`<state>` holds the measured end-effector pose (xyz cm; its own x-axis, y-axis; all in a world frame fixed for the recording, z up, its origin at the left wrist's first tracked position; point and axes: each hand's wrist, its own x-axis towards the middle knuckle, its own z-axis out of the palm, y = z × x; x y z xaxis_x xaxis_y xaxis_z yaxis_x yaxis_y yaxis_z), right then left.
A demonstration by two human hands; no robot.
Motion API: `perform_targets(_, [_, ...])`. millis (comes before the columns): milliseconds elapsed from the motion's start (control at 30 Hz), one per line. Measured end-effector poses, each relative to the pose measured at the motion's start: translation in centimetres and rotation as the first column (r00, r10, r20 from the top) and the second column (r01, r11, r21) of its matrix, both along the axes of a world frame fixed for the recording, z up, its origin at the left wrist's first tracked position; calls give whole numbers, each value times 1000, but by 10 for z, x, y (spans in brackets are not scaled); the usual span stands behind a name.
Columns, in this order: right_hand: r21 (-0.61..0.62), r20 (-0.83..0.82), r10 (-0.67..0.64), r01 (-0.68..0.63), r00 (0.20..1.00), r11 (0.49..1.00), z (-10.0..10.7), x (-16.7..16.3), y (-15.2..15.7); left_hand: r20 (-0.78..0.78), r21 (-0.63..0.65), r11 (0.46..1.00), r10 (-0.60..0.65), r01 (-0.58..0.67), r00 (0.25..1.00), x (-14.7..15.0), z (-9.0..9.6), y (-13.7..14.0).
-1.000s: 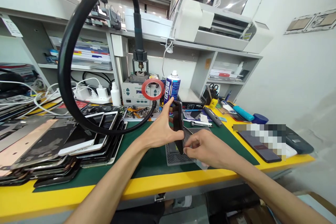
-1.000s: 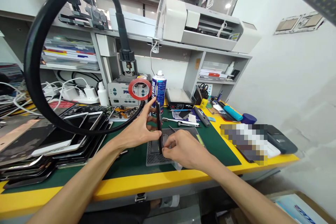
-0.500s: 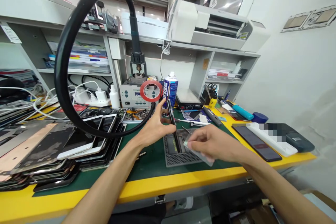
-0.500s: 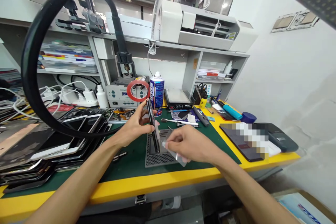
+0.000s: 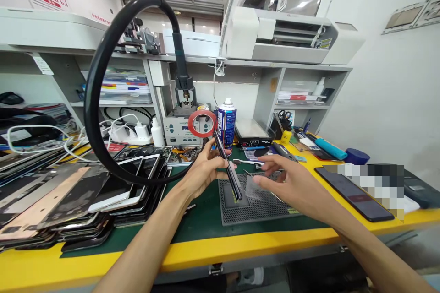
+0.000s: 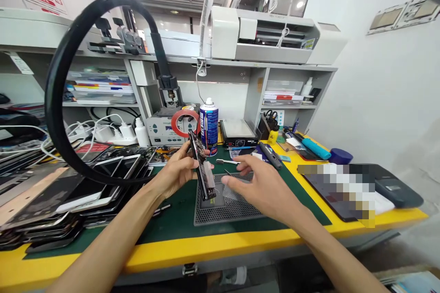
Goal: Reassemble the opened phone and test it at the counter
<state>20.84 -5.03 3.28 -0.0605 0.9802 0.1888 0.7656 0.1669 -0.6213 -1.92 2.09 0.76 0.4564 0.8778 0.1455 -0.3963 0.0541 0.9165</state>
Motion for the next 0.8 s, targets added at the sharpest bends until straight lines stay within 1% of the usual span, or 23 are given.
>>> perform_targets(33, [-79, -107, 89, -97, 990, 992, 4, -4, -4, -3, -3, 1000, 1, -1, 1000, 1, 0, -1])
perform_targets(100, [-218, -270, 189, -251, 944, 943, 9, -11, -8, -12, -9, 1000, 9, -9, 1000, 3, 0, -3])
perform_targets(167, [-304, -379, 225, -350, 898, 886, 8, -19, -6, -31, -7, 1000, 22, -23, 999, 3, 0, -4])
perform_targets(233, [-342, -448, 214, -388, 868, 856, 4, -25, 0, -64, 11, 999, 31, -30, 997, 2, -1, -5])
perform_targets(367, [-357, -532, 165, -397, 830, 845, -8, -29, 12, -120, 67, 998, 17, -9, 993, -3, -4, -2])
perform_targets(500, [-343, -624, 156, -447, 766, 826, -20, -28, 18, -125, 63, 998, 17, -9, 992, -6, -5, 0])
perform_targets(633, [-336, -644, 166, -471, 747, 816, -29, -29, 23, -132, 65, 998, 4, 5, 991, -6, -5, -1])
perform_targets(800, [-319, -660, 188, -497, 728, 807, -36, -30, 28, -148, 79, 997, -8, 20, 989, -8, -4, 0])
